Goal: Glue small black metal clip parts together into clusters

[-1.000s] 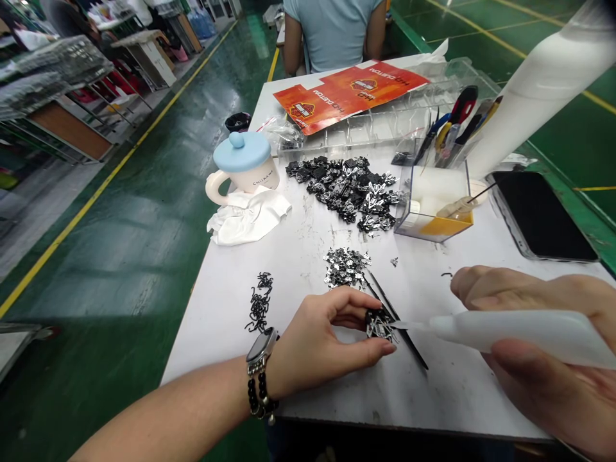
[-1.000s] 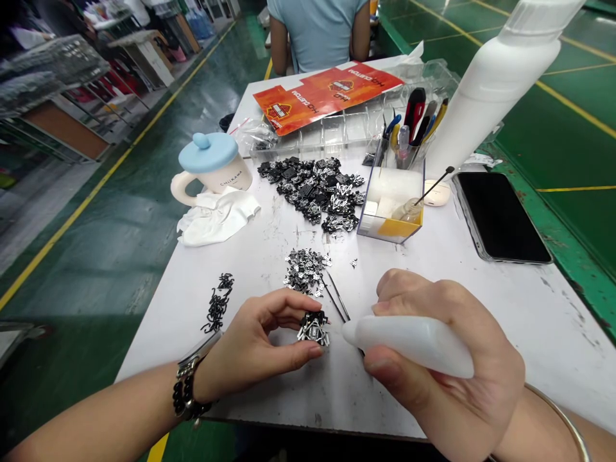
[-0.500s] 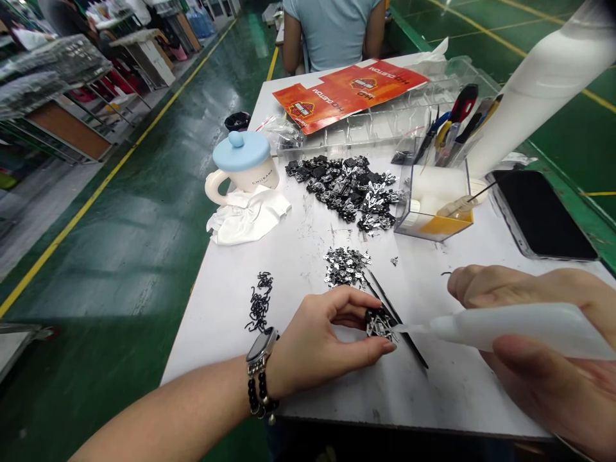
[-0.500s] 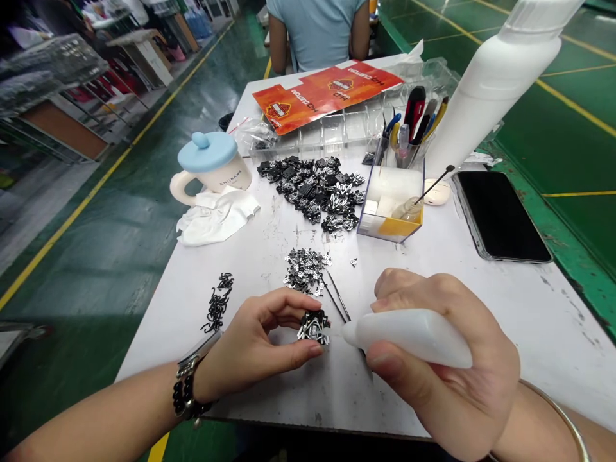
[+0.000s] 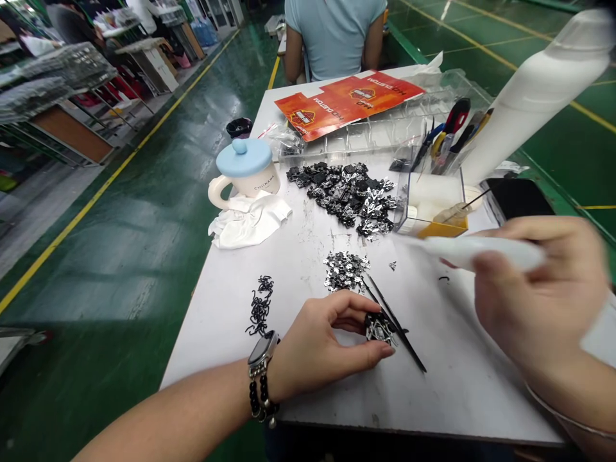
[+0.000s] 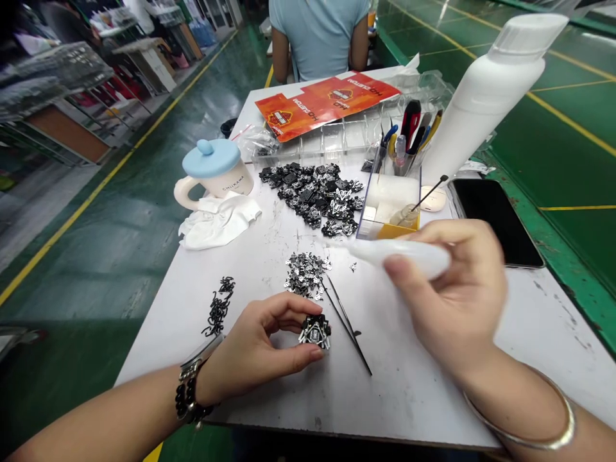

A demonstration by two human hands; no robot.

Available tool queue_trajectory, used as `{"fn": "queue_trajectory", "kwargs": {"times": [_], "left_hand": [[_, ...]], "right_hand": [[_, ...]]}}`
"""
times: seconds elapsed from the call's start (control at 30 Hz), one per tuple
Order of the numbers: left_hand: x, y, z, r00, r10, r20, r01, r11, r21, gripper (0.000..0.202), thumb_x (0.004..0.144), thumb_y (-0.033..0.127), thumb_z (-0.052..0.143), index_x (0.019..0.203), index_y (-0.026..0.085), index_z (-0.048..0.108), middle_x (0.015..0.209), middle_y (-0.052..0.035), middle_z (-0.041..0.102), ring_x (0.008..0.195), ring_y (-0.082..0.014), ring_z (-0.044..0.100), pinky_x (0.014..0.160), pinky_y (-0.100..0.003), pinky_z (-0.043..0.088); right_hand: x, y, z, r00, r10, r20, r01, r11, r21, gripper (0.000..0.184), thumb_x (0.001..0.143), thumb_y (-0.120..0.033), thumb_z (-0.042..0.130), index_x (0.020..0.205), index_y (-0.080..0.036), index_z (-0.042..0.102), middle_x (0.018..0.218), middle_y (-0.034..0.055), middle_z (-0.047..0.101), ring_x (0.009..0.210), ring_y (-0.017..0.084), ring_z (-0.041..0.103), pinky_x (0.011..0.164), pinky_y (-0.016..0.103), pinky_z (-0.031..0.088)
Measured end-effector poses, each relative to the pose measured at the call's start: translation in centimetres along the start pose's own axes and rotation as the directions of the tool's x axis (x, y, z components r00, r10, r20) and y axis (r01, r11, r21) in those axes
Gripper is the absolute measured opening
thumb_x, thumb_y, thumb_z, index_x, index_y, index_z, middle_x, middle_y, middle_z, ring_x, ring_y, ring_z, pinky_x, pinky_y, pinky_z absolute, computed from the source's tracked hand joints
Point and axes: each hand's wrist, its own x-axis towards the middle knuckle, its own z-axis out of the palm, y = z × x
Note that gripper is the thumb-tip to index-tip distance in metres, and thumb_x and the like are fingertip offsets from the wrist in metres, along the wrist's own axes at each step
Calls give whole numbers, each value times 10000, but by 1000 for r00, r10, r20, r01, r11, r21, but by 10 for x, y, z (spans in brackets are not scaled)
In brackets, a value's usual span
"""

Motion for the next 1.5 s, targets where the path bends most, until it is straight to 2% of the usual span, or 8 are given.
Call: {"fn": "queue_trajectory", "kwargs": {"times": [0.17, 0.33, 0.47, 0.7, 0.87, 0.97, 1.27, 1.5], "left_hand": [[-1, 0, 1, 1000, -11, 10, 11, 1000, -11, 338, 693, 264, 752, 982, 146, 622, 856, -46, 717, 795, -153, 680, 802, -298, 568], [0, 3, 1, 999, -36, 23, 37, 999, -14, 330, 685, 250, 746, 972, 151, 617, 850, -42, 713, 796, -157, 675, 793, -300, 564], [1, 4, 0, 999, -32, 34, 32, 999, 1, 333, 692, 251, 737, 986, 154, 613, 864, -42, 714, 798, -154, 672, 790, -287, 560], [4, -3, -4, 999, -36, -37, 42, 984, 171, 307, 718, 296, 703, 1002, 202, 635, 863, -25, 710, 823, -164, 666, 778, -254, 558], [6, -10, -7, 998, -35, -58, 46, 979, 198, 307, 714, 370, 704, 982, 227, 655, 904, -38, 720, 840, -196, 674, 742, -255, 565], [5, -11, -9, 995, -41, -85, 55, 985, 165, 318, 709, 374, 714, 989, 231, 664, 982, -49, 716, 928, -219, 661, 842, -296, 541], [0, -9, -9, 999, 43, 23, -35, 963, -267, 357, 695, 268, 769, 1005, 189, 611, 1197, -108, 648, 987, -201, 641, 965, -379, 462], [-4, -5, -6, 992, 120, 32, -103, 940, -325, 346, 672, 195, 780, 977, 171, 619, 1125, -109, 668, 996, -212, 642, 963, -398, 462]], "right_hand": [[4, 27, 23, 926, 65, 372, -3, 987, -163, 194, 792, -274, 651, 807, -212, 468, 764, 5, 548, 690, 145, 558, 614, 270, 426], [6, 40, 40, 909, 109, 403, 9, 960, -281, 190, 811, -286, 588, 877, -204, 430, 806, 32, 582, 661, 163, 575, 565, 267, 416], [6, 41, 32, 882, 110, 458, 59, 939, -339, 175, 817, -280, 584, 869, -185, 446, 771, 49, 567, 663, 186, 550, 574, 293, 409], [3, 36, 24, 763, 67, 643, 211, 914, -347, 59, 846, -171, 556, 847, -179, 614, 810, 59, 572, 766, 199, 529, 694, 340, 431], [6, 35, 26, 762, 77, 643, 177, 930, -321, 126, 875, -151, 511, 814, -163, 620, 813, 76, 596, 801, 216, 537, 739, 378, 435], [5, 21, 22, 759, 70, 647, 96, 971, -217, 116, 882, -155, 518, 797, -170, 596, 775, 39, 605, 755, 169, 552, 688, 304, 451], [-6, -10, 18, 776, 63, 628, -155, 984, 93, 139, 919, -231, 519, 818, -192, 606, 731, -6, 597, 679, 103, 559, 606, 221, 451], [-17, -7, 20, 824, -44, 565, -93, 973, 211, 117, 898, -153, 547, 909, -236, 630, 787, -4, 640, 723, 114, 595, 626, 234, 485]]}}
